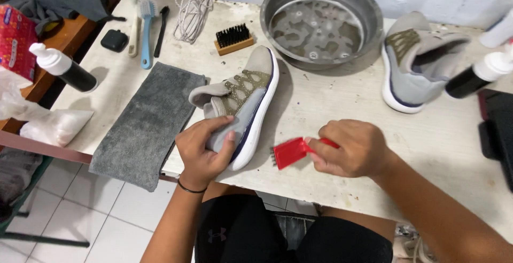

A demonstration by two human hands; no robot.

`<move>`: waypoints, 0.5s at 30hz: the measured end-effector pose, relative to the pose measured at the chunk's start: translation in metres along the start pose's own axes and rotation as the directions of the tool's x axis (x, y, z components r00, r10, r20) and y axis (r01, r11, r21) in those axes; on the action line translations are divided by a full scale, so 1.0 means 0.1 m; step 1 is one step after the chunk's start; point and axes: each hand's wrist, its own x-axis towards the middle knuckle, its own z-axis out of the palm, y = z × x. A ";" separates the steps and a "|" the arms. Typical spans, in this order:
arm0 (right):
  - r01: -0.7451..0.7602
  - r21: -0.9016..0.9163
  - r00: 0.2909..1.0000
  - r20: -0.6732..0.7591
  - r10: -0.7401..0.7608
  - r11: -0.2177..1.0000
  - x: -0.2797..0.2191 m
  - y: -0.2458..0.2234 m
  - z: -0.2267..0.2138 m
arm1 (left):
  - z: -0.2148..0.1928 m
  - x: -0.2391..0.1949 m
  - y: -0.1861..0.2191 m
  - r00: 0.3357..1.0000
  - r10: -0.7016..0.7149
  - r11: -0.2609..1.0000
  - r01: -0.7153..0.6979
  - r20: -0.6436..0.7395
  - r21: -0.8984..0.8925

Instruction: The person scrubs a gray sneaker with a red brush, wipes it with a gray cloth, applies a white cleaning foam, and continues scrubbing the upper and collar. The person repeats wiping and scrubbing steps on the same shoe throughout the clip.

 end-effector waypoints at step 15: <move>-0.140 0.127 0.989 0.064 0.133 0.982 0.49 -0.08 -0.09 | 0.10 0.06 0.13 0.998 0.058 0.990 -0.054 0.023 -0.133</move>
